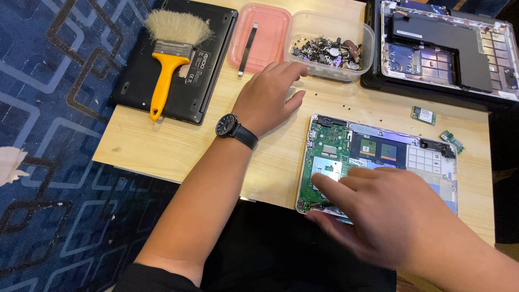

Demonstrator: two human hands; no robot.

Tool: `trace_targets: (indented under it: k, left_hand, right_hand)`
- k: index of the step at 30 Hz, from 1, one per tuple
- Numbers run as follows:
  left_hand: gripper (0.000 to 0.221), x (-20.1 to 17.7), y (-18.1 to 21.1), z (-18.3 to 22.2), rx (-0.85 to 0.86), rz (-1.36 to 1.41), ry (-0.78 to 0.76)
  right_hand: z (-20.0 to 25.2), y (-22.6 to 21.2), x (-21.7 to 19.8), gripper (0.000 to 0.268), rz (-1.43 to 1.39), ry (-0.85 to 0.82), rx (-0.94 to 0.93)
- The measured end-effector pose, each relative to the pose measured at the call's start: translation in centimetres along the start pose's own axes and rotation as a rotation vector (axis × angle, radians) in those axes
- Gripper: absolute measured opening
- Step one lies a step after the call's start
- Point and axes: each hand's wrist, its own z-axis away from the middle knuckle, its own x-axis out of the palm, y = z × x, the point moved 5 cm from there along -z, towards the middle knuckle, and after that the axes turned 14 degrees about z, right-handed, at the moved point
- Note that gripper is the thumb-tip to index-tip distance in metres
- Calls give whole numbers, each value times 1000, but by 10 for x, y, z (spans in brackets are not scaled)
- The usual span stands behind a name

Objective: Disassembling and inspecting a laptop motherboard using a screwdriver to remove components.

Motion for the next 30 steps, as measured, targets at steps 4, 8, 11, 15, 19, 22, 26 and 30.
trace_targets:
  k: [4,8,11,15,19,22,26,30]
  left_hand:
    - [29,2,-1,-1,1,-3,-15]
    - [28,1,-1,0,29,-2,3]
    - [26,2,-1,0,29,0,-4]
    - [26,2,-1,0,31,4,-8]
    - [25,1,-1,-1,41,-8,-9]
    - [24,2,-1,0,44,-6,-7]
    - [24,1,1,0,71,-6,5]
    - [23,-8,18,7,127,9,31]
  right_hand:
    - [2,4,0,18,74,132,-34]
    - [2,-6,-27,61,-216,58,-99]
    - [5,3,7,29,283,239,18]
    - [7,2,-4,45,7,76,-44]
    - [7,-3,-11,54,-38,137,-59]
    - [11,1,-1,37,134,172,1]
    - [11,-6,-23,70,-261,71,-78]
    - [23,1,6,45,19,319,33]
